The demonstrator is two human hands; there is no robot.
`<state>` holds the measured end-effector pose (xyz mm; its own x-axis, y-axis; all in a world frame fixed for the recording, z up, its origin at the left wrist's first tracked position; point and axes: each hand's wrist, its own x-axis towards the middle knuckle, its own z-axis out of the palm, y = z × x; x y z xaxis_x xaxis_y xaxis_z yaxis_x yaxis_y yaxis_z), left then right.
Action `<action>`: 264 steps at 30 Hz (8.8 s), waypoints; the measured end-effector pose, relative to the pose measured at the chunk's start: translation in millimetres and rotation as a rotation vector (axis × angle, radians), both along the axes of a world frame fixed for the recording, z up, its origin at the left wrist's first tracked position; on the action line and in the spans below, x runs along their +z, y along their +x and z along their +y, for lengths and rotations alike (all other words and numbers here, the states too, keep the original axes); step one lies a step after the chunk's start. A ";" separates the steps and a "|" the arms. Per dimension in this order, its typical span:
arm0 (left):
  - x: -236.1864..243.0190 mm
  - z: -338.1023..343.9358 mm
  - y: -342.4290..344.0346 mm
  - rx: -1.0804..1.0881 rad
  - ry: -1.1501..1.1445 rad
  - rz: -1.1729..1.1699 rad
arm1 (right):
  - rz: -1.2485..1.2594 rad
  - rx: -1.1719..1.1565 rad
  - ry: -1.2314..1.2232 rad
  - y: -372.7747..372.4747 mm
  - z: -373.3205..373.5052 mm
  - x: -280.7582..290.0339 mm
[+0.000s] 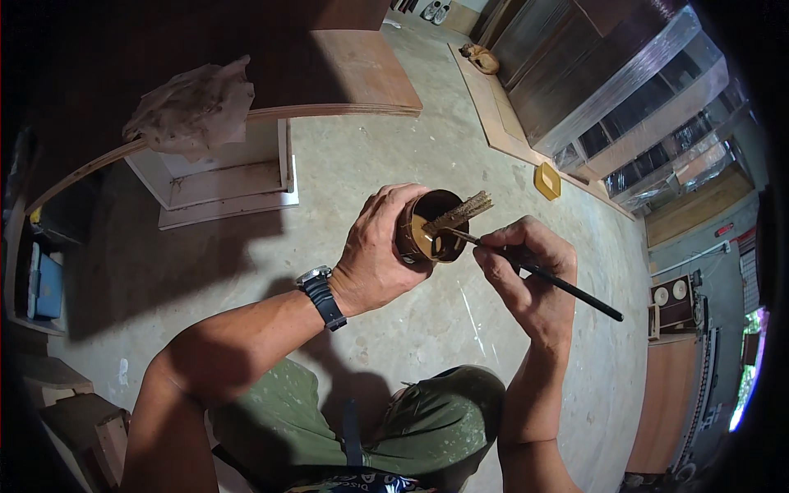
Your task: The person stains the edge of a wooden cabinet component using a small brush and then wipes the surface with a cloth.
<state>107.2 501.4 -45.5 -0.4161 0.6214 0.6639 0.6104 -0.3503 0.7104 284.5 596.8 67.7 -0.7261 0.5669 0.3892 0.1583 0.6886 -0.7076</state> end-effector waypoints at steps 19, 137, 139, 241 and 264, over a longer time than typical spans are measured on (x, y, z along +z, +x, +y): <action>-24.5 27.1 -0.4 0.064 0.019 -0.199 | 0.616 0.301 0.859 -28.0 -16.3 83.9; -29.0 23.9 -2.6 0.187 0.024 -0.148 | 0.566 0.489 1.369 -98.1 -2.9 175.5; -25.3 20.7 -2.7 0.181 0.020 -0.147 | 0.569 0.486 1.369 -98.0 -4.2 176.5; -20.9 20.9 -5.6 0.101 -0.040 -0.185 | 0.539 0.441 1.317 -74.6 44.9 167.4; -19.8 21.7 -6.2 0.107 -0.057 -0.140 | 0.551 0.393 1.301 -67.3 60.7 165.3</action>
